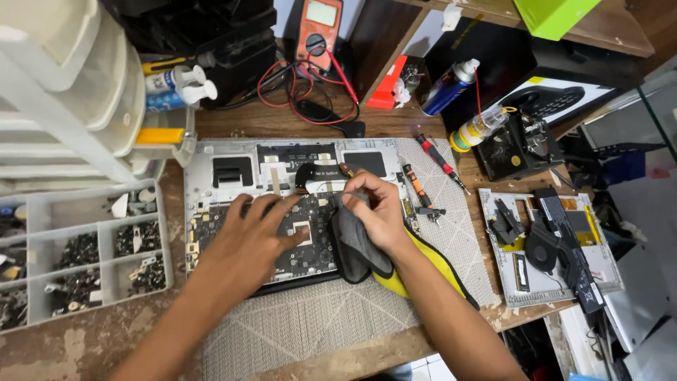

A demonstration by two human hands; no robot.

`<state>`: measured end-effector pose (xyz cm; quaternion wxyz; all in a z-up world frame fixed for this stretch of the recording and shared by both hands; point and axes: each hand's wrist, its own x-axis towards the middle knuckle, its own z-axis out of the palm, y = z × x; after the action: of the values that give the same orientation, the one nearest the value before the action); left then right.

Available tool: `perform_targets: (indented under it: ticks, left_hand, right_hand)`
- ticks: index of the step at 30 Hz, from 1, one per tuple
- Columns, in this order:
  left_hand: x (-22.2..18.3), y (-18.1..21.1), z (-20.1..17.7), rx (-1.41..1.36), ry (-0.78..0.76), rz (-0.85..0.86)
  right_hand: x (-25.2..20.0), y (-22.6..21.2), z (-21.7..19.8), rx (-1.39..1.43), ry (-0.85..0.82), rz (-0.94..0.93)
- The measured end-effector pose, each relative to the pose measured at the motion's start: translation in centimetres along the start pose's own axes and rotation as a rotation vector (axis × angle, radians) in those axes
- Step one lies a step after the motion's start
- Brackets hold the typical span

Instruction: Cleaning and inspecting internal laptop components using a microfiber cloth and a precision tool

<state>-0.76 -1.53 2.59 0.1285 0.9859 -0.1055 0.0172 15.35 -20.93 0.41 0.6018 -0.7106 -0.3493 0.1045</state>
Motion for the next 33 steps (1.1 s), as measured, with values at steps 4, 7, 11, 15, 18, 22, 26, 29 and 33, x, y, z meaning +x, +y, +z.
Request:
perform_targets:
  ticks: [4, 7, 11, 15, 18, 22, 26, 29, 33]
  left_hand:
    - [-0.2, -0.5, -0.2, -0.037, 0.054, 0.014]
    - [-0.4, -1.2, -0.1, -0.034, 0.081, 0.047]
    - [-0.4, -2.1, 1.8, 0.053, 0.298, 0.048]
    - [0.0, -1.2, 1.8, -0.042, 0.485, -0.067]
    - [0.5, -0.4, 1.1, -0.237, 0.324, -0.183]
    - [1.4, 0.8, -0.9, -0.305, 0.264, -0.255]
    - [2.3, 1.3, -0.7, -0.361, 0.252, -0.362]
    - [2.6, 1.1, -0.1, -0.382, 0.243, -0.415]
    - [3.1, 1.3, -0.8, -0.465, 0.181, -0.495]
  right_hand:
    - [0.1, 0.1, -0.1, -0.001, 0.000, 0.005]
    - [0.3, 0.2, 0.0, 0.100, -0.009, -0.080]
    - [0.4, 0.1, 0.0, 0.103, -0.024, -0.079]
    - [0.4, -0.1, -0.1, 0.088, -0.042, -0.078]
    - [0.4, -0.2, -0.1, 0.094, -0.045, -0.076]
    - [0.5, -0.2, 0.1, 0.117, -0.058, -0.087]
    - [0.5, -0.1, 0.0, 0.133, -0.062, -0.079]
    - [0.5, 0.1, -0.2, 0.141, -0.067, -0.072]
    - [0.5, -0.2, -0.3, 0.142, -0.062, -0.060]
